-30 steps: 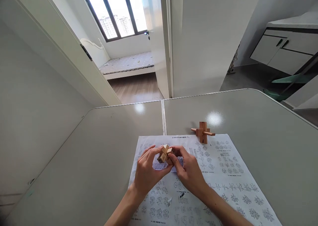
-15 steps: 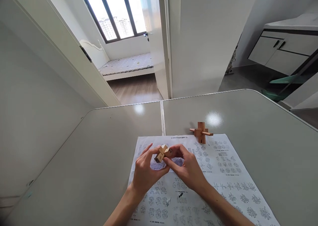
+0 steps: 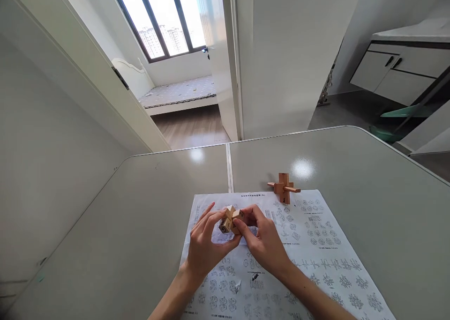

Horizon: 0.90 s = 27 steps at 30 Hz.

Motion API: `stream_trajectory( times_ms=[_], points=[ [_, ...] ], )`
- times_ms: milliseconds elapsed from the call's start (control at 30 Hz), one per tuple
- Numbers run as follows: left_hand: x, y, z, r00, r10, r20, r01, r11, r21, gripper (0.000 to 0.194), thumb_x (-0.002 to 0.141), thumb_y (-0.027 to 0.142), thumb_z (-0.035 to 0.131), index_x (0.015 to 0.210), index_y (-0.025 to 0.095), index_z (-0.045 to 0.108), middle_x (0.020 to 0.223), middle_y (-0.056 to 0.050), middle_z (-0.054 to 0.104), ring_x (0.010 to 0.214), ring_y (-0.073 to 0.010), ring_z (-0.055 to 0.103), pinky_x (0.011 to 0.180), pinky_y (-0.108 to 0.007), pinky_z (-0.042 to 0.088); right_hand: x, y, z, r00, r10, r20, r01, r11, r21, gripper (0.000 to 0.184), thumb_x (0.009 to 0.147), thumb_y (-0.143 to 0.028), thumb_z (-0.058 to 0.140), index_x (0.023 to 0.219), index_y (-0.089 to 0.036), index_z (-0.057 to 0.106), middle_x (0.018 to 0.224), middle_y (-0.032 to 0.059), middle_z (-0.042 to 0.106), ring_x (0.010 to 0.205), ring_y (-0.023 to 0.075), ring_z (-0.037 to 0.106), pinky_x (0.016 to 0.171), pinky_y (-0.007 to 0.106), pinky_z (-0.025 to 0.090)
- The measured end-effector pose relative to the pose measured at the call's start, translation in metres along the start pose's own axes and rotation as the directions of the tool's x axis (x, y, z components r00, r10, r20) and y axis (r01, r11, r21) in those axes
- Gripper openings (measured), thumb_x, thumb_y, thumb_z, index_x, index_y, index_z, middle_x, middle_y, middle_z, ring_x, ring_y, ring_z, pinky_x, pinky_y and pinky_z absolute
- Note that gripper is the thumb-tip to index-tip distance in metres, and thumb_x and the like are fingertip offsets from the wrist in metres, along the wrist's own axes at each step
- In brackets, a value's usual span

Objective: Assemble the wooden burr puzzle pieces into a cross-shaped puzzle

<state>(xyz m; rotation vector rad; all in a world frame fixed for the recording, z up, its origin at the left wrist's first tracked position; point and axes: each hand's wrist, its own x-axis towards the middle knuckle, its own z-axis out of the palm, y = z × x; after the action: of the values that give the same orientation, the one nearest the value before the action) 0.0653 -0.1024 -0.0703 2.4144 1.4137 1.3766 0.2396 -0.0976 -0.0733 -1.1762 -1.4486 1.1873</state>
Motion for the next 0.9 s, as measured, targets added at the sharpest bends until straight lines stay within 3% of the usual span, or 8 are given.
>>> stream_trajectory(
  times_ms=[233,500,700,900],
  points=[
    [0.0,-0.002,-0.002,0.998,0.031,0.057,-0.032,0.999,0.023,0.052,0.082,0.018,0.079,0.127,0.028,0.056,0.106,-0.003,0.081,0.097,-0.0246,0.081,0.117,-0.062,0.052,-0.005,0.001,0.003,0.999,0.012,-0.031,-0.014,0.996,-0.085,0.03,0.102,-0.054,0.059,0.101,-0.024,0.058,0.089,0.008,0.078,0.081,0.027,0.077,0.05,0.029,0.053],
    [-0.001,-0.001,-0.001,0.997,0.024,0.075,-0.025,1.0,0.017,0.051,0.081,0.015,0.078,0.125,0.028,0.058,0.108,-0.003,0.082,0.099,-0.0255,0.08,0.121,-0.064,0.047,-0.011,0.008,0.006,0.996,-0.058,-0.074,0.039,0.969,-0.243,0.021,0.104,-0.046,0.057,0.106,-0.026,0.055,0.093,0.0068,0.081,0.08,0.0279,0.08,0.056,0.033,0.056],
    [-0.002,0.001,0.0,0.997,-0.06,0.058,0.062,0.997,-0.037,0.048,0.076,0.016,0.081,0.118,0.026,0.059,0.104,-0.002,0.081,0.094,-0.0248,0.08,0.12,-0.063,0.048,-0.007,0.004,0.003,1.0,0.005,-0.015,-0.006,0.993,-0.115,0.024,0.103,-0.049,0.058,0.102,-0.026,0.054,0.092,0.0066,0.079,0.082,0.0257,0.078,0.055,0.029,0.057],
    [-0.002,-0.001,0.002,0.997,-0.074,0.006,0.074,0.997,-0.017,0.05,0.073,0.017,0.085,0.113,0.025,0.057,0.1,-0.002,0.08,0.087,-0.0233,0.08,0.113,-0.056,0.055,-0.003,-0.002,0.001,0.997,0.014,0.077,-0.011,0.999,-0.039,0.028,0.098,-0.049,0.068,0.106,-0.026,0.055,0.096,0.0039,0.077,0.087,0.024,0.076,0.076,0.034,0.062]
  ],
)
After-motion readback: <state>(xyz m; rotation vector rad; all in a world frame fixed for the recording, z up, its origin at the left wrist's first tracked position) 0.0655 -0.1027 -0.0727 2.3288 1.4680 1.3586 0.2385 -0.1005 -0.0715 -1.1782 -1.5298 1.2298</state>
